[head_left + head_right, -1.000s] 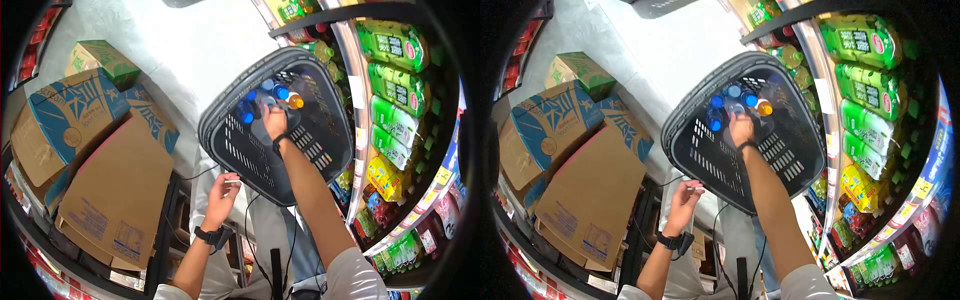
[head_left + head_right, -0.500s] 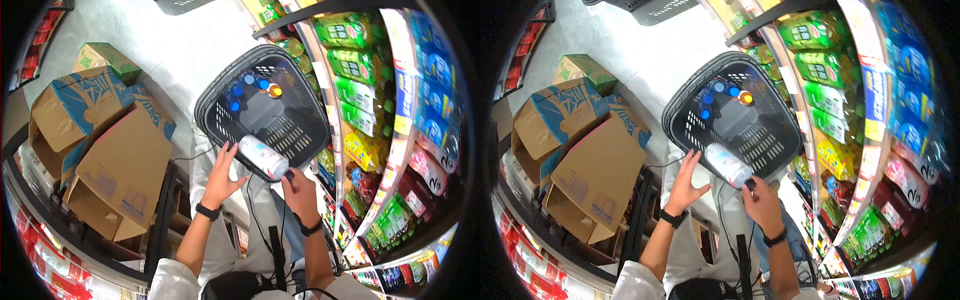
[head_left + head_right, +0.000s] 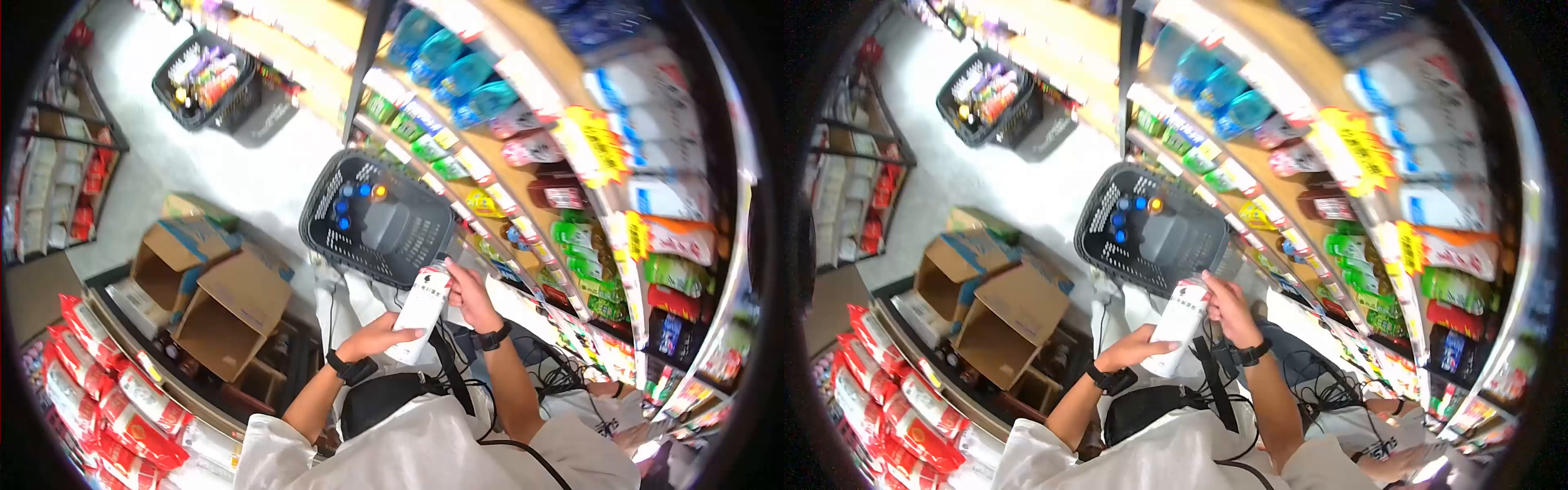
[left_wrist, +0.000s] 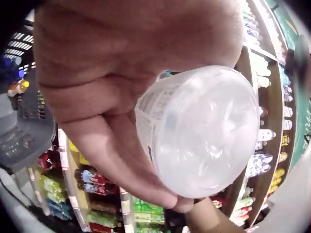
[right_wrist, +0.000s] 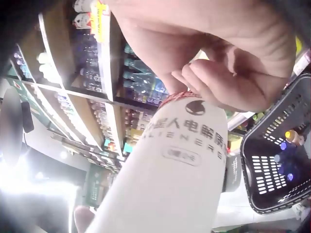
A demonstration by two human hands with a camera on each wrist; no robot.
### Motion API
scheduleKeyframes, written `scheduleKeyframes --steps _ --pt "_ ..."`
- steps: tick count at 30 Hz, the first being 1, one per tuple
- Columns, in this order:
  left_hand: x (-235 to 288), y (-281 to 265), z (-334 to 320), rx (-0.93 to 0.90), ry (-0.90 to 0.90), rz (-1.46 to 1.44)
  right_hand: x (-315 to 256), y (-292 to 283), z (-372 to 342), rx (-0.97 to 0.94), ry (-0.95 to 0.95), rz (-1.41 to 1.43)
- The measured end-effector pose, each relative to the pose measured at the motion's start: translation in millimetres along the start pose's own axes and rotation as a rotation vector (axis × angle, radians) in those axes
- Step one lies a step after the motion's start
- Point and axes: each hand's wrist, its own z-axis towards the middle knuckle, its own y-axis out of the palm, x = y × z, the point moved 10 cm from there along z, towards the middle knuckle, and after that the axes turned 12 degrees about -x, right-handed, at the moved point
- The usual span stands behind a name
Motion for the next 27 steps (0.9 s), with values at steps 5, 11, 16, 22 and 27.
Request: scheduleKeyframes --steps 5,11,16,22,27 --pt "84 50 -13 0.016 0.031 0.259 -45 25 -66 -0.115 -0.229 -0.148" --pt "227 151 2 0.018 0.311 0.878 -137 69 -184 -0.206 -0.789 -0.373" --pt "318 209 29 0.219 0.438 1.364 -224 57 -292 0.038 -1.013 -0.785" --pt "410 254 59 0.379 0.966 1.460 -292 59 -352 0.400 -1.573 -0.933" --pt "441 244 108 0.398 0.781 1.530 -327 31 -327 0.338 -1.602 -0.848"
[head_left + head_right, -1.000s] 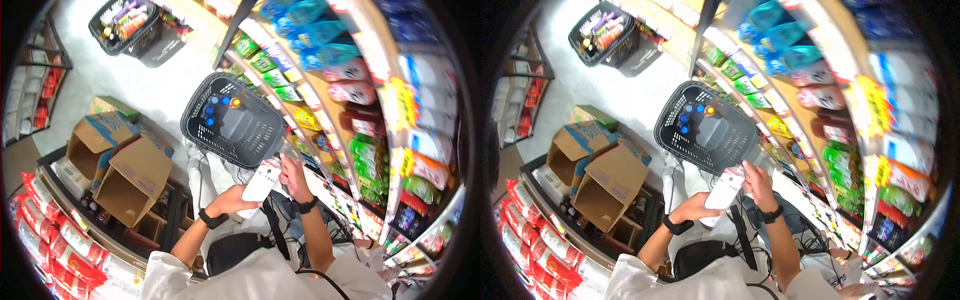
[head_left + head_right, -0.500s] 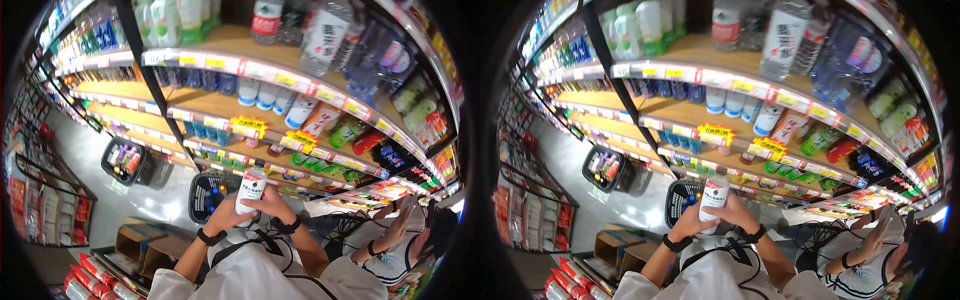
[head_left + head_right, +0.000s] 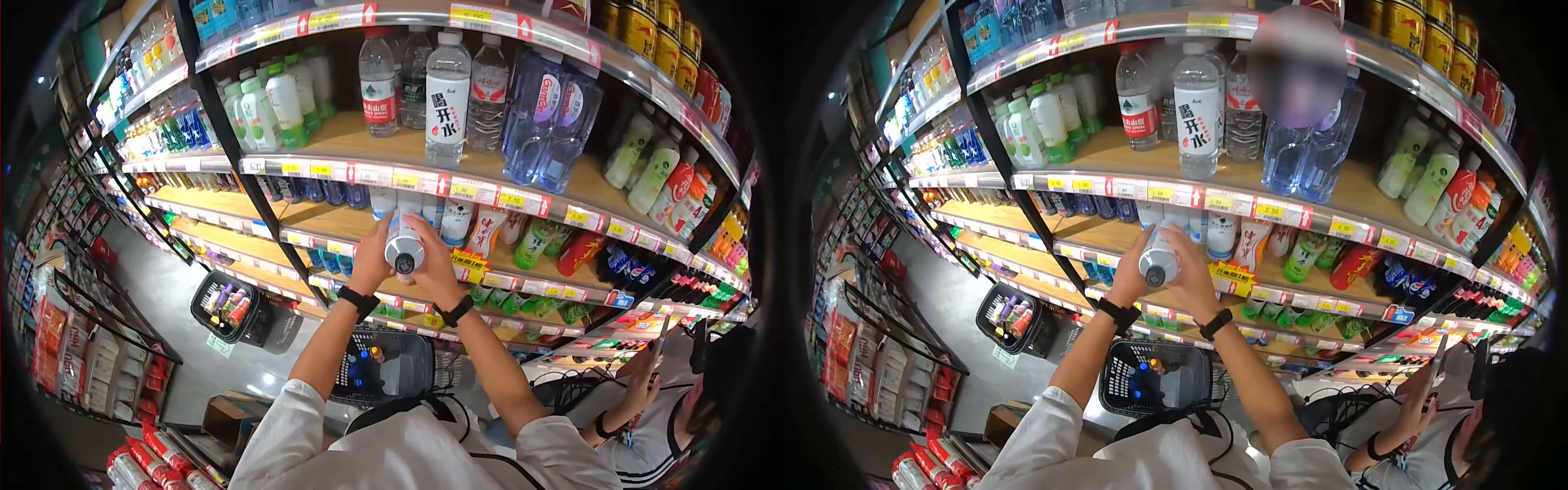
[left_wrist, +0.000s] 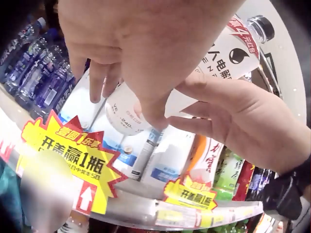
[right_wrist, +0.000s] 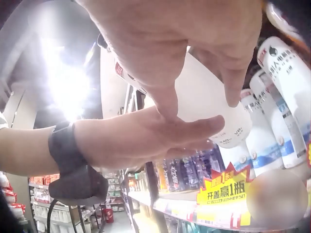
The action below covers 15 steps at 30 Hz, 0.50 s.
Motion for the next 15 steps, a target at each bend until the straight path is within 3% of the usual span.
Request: scheduleKeyframes --steps 1,8,11,15 --pt "-3 3 9 0.010 0.075 0.206 9 -1 3 0.002 0.007 0.007" --pt "-82 47 43 -0.150 -0.137 0.334 76 1 18 -0.027 0.297 -0.005" --pt "-80 47 45 -0.211 -0.188 0.291 91 -3 27 -0.068 0.372 -0.098" --pt "-75 42 46 -0.162 -0.153 0.201 102 -6 42 -0.079 0.308 -0.079"
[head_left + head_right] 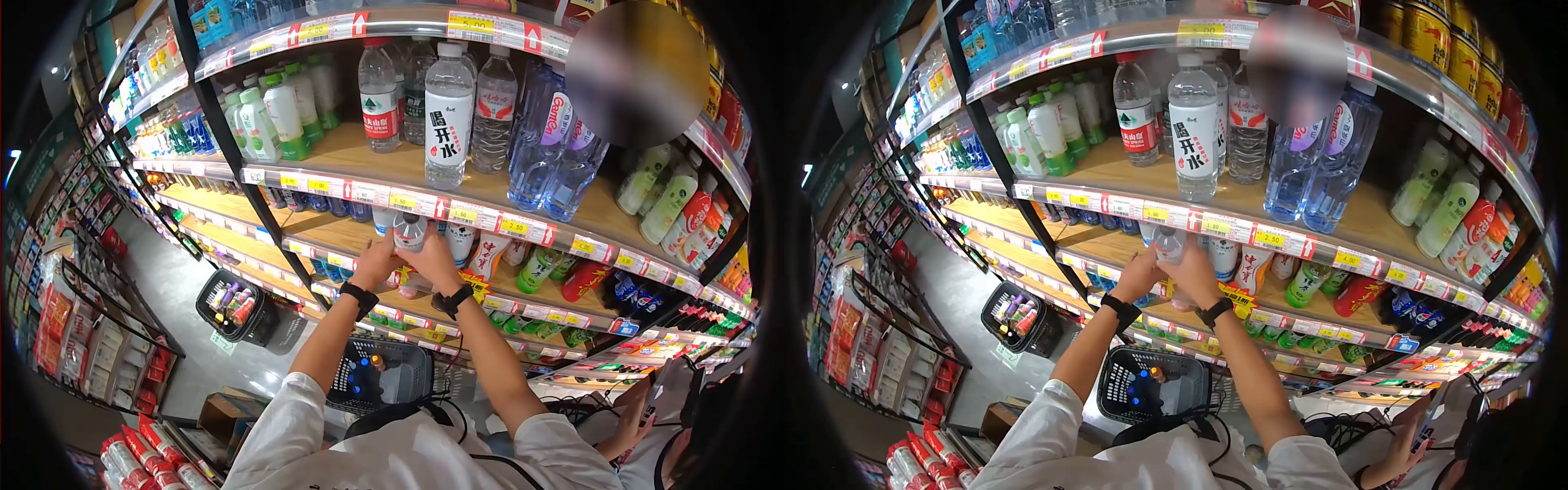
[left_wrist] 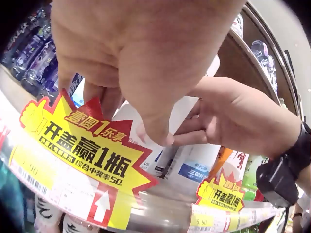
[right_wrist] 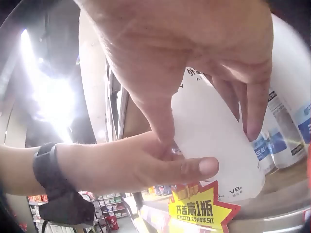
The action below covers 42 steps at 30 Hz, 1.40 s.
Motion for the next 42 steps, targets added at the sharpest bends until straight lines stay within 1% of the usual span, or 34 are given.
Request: scheduleKeyframes --steps 2,5,8,9,11,12,13,14,15,16,18,19,20,21,22,23,24,26,27,28,29,30,31,32,33,34,35,37,39,40,41,42 --pt "-3 1 4 0.045 0.043 0.026 11 3 9 -0.020 0.007 0.011" --pt "-17 8 14 0.000 -0.021 -0.031 20 5 21 0.019 -0.025 -0.050" --pt "-21 8 15 -0.030 -0.016 -0.071 10 1 21 0.026 0.037 -0.045" --pt "-22 8 14 -0.016 -0.012 -0.050 21 5 23 0.045 0.064 -0.104" --pt "-25 9 15 0.015 -0.012 -0.016 16 4 19 0.097 0.025 -0.111" --pt "-27 11 16 0.022 -0.003 -0.060 16 7 16 0.044 0.090 -0.043" --pt "-24 7 10 0.087 0.015 -0.068 31 16 16 -0.009 0.123 -0.006" --pt "-19 0 0 0.152 0.024 -0.077 49 24 15 0.003 0.080 0.164" --pt "-11 -16 -17 0.242 0.062 -0.153 70 36 8 0.014 0.050 0.337" --pt "-5 -34 -40 0.337 0.087 -0.229 80 32 -10 0.088 0.076 0.277" --pt "-12 -55 -99 0.407 0.052 -0.511 56 30 -53 0.236 0.067 0.224" --pt "-31 -61 -121 0.460 0.051 -0.637 37 31 -72 0.335 0.008 0.233" --pt "-65 -52 -148 0.503 -0.026 -0.772 42 49 -88 0.314 0.019 0.217" --pt "-95 -37 -183 0.546 -0.099 -0.908 49 64 -110 0.297 0.031 0.200" --pt "-141 -5 -214 0.599 -0.198 -1.126 77 92 -131 0.147 0.169 0.223" --pt "-180 20 -248 0.693 -0.298 -1.192 110 126 -144 -0.005 0.309 0.241" --pt "-224 60 -285 0.722 -0.459 -1.254 135 167 -149 -0.163 0.422 0.316" --pt "-286 143 -357 0.802 -0.694 -1.281 183 250 -173 -0.456 0.658 0.462" --pt "-310 187 -389 0.816 -0.761 -1.249 211 291 -188 -0.537 0.744 0.495" --pt "-330 234 -422 0.767 -0.834 -1.180 239 332 -204 -0.638 0.784 0.491" --pt "-337 265 -443 0.811 -0.855 -1.212 269 372 -220 -0.736 0.823 0.484" --pt "-342 299 -461 0.788 -0.903 -1.289 297 410 -231 -0.863 0.810 0.370" --pt "-340 330 -479 0.737 -1.080 -1.398 327 448 -244 -0.985 0.790 0.258" --pt "-343 368 -497 0.737 -1.143 -1.482 360 485 -255 -1.046 0.798 0.227" --pt "-341 388 -507 0.680 -1.245 -1.509 399 518 -263 -1.048 0.754 0.130" --pt "-342 410 -513 0.747 -1.187 -1.579 441 550 -270 -1.046 0.708 0.032" --pt "-340 423 -518 0.673 -1.228 -1.563 478 577 -274 -1.038 0.662 -0.066" --pt "-337 442 -526 0.650 -1.309 -1.644 538 620 -266 -1.009 0.617 -0.305" --pt "-332 450 -530 0.616 -1.324 -1.707 582 656 -261 -0.988 0.561 -0.540" --pt "-330 455 -533 0.604 -1.321 -1.722 594 671 -259 -0.992 0.592 -0.577" --pt "-328 463 -534 0.642 -1.297 -1.774 598 684 -254 -0.996 0.618 -0.612" --pt "-327 467 -537 0.604 -1.301 -1.784 606 698 -253 -1.026 0.604 -0.626"
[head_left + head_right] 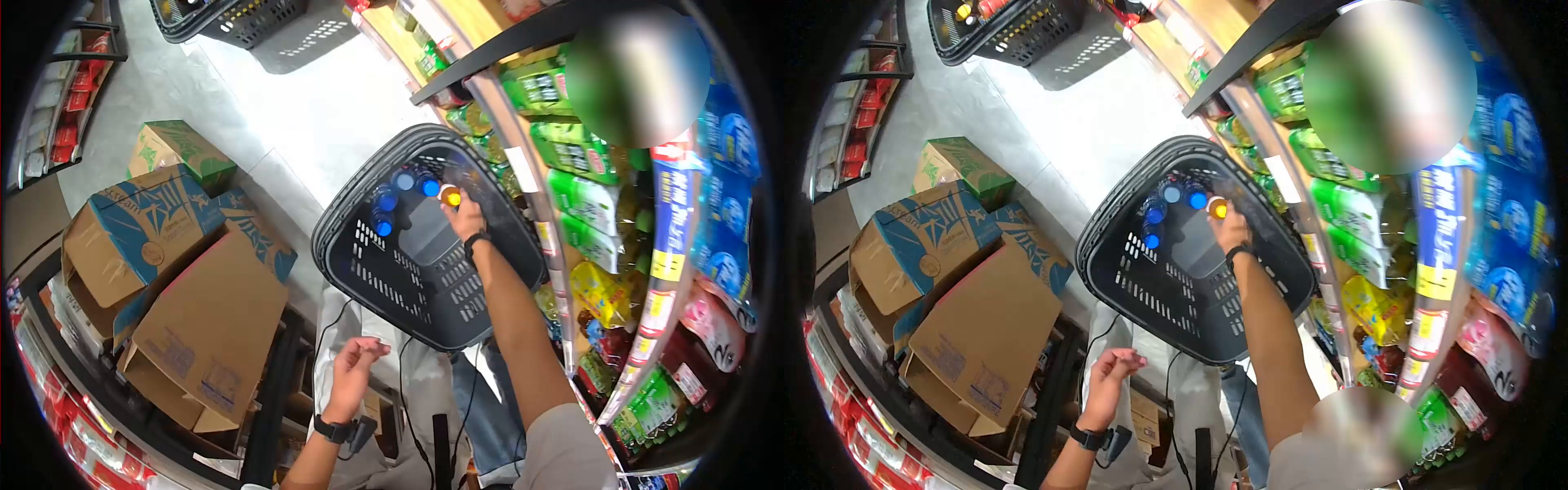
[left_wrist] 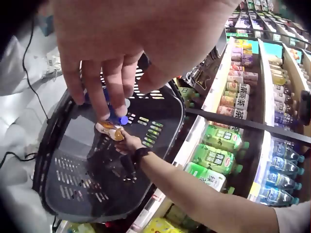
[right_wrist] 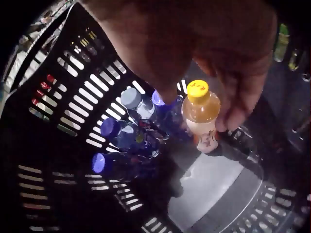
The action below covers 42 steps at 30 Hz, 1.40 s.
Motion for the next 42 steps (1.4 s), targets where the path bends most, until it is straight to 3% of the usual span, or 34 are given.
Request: scheduleKeyframes --steps 6,9,15,19,22,25,26,27,29,32,33,35,36,40,42 --pt "-8 -26 0 0.036 -0.099 0.000 -10 20 8 0.019 -0.122 -0.114" --pt "16 -22 -8 0.032 -0.048 -0.005 -8 7 -47 -0.037 0.015 -0.146" --pt "84 28 -51 -0.091 0.060 0.139 -34 -87 -251 0.040 -0.105 0.171" --pt "104 79 -66 -0.311 0.172 0.340 -74 -207 -427 -0.089 -0.411 0.199" --pt "146 180 -100 -0.534 0.252 0.580 -87 -292 -555 -0.111 -0.461 0.487" --pt "170 288 -169 -1.084 0.288 0.843 -83 -350 -666 0.008 -0.548 0.617" --pt "164 312 -207 -1.272 -0.072 0.721 -77 -370 -700 0.100 -0.584 0.729" --pt "160 329 -246 -1.418 -0.283 0.729 -74 -383 -732 0.182 -0.634 0.840" --pt "146 348 -290 -1.554 -0.420 0.693 -54 -393 -777 0.303 -0.688 1.016" --pt "129 394 -355 -1.797 -0.430 0.869 11 -387 -803 0.427 -0.691 1.223" --pt "123 405 -371 -1.862 -0.431 0.920 33 -376 -799 0.497 -0.618 1.456" --pt "101 431 -393 -1.848 -0.481 0.891 67 -350 -786 0.584 -0.463 1.917" --pt "89 445 -399 -1.839 -0.470 0.881 79 -351 -773 0.544 -0.569 1.894" --pt "56 491 -417 -1.734 -0.321 0.930 112 -359 -810 0.752 -0.624 1.997" --pt "47 515 -420 -1.668 -0.196 0.992 134 -355 -821 0.694 -0.613 1.664"
